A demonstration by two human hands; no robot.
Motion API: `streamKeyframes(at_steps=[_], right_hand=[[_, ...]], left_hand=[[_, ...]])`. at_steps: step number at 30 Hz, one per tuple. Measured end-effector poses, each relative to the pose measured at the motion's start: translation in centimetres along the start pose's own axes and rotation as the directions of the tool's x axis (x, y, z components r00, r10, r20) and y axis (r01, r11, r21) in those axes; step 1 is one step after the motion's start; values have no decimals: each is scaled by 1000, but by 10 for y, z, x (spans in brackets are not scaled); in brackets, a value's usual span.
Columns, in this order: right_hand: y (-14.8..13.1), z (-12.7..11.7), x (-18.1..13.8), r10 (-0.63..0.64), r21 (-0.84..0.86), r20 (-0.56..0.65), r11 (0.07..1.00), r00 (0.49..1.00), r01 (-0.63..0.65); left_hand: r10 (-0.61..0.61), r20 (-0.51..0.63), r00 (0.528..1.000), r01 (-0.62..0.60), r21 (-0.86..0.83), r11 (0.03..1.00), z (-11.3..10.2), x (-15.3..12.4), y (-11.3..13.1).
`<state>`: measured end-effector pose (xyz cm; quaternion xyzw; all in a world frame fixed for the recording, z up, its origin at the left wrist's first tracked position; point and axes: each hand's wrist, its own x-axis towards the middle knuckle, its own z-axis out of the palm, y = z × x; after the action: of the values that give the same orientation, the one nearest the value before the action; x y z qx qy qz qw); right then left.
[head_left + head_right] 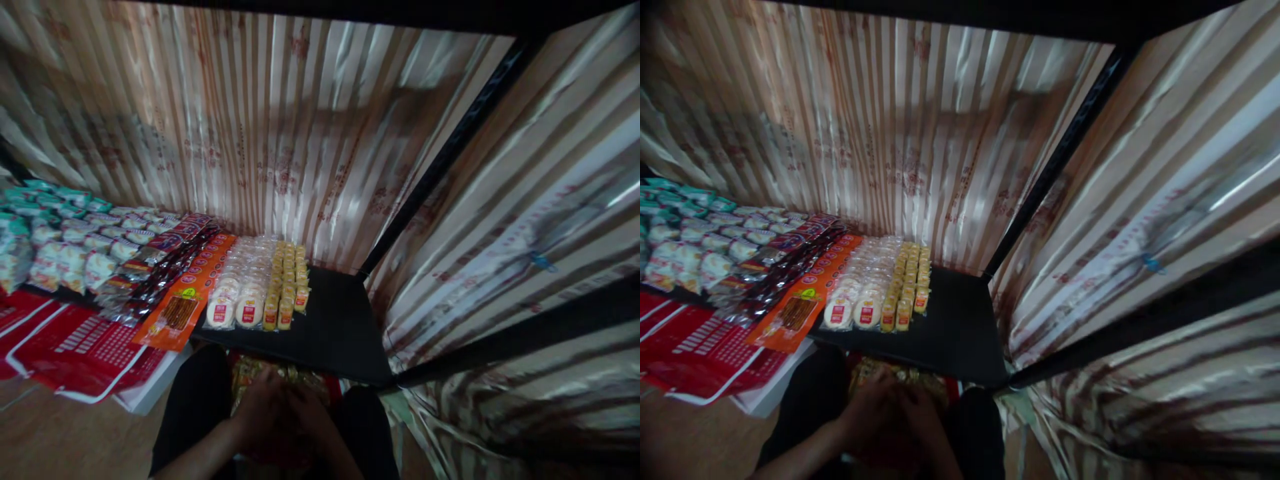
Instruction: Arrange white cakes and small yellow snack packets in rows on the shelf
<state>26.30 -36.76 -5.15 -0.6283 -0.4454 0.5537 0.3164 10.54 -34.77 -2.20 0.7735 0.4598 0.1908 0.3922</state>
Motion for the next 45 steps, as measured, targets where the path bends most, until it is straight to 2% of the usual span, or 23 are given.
streamKeyframes(at_steps=[3,7,13,21,24,27,29,32,35,39,45], right_hand=[[-21,-8,-12,-20,134,-6,991,1000,21],[-54,-22,-27,-20,354,-8,935,1000,21],[-65,-44,-30,-28,433,-122,898,992,78],[-67,-59,-29,3,586,-237,798,972,141],[-73,-68,-27,8,646,-279,742,960,181],[-81,-78,-25,-21,692,-282,688,959,218],[-86,-84,-23,-63,697,-281,673,958,249],[-91,-91,-14,-93,654,-315,700,945,286],[-91,-95,1,-93,583,-379,748,921,315],[-92,-100,22,-89,520,-406,796,909,310],[-99,-108,44,-90,473,-439,823,894,315]], left_hand=[[96,-81,992,-107,-134,985,-9,6,11],[90,-173,981,-131,-237,963,-22,20,26],[24,-237,971,-123,-414,902,-24,39,41],[-126,-158,979,-7,-652,758,-11,69,59],[-228,-119,966,55,-772,634,-8,81,70],[-298,-32,954,129,-854,504,-4,87,81],[-316,7,949,151,-888,434,-2,89,89],[-316,22,949,138,-926,352,4,93,98],[-340,30,940,138,-945,297,11,101,105],[-372,31,928,129,-962,241,18,117,109],[-402,55,914,114,-986,125,21,139,111]])
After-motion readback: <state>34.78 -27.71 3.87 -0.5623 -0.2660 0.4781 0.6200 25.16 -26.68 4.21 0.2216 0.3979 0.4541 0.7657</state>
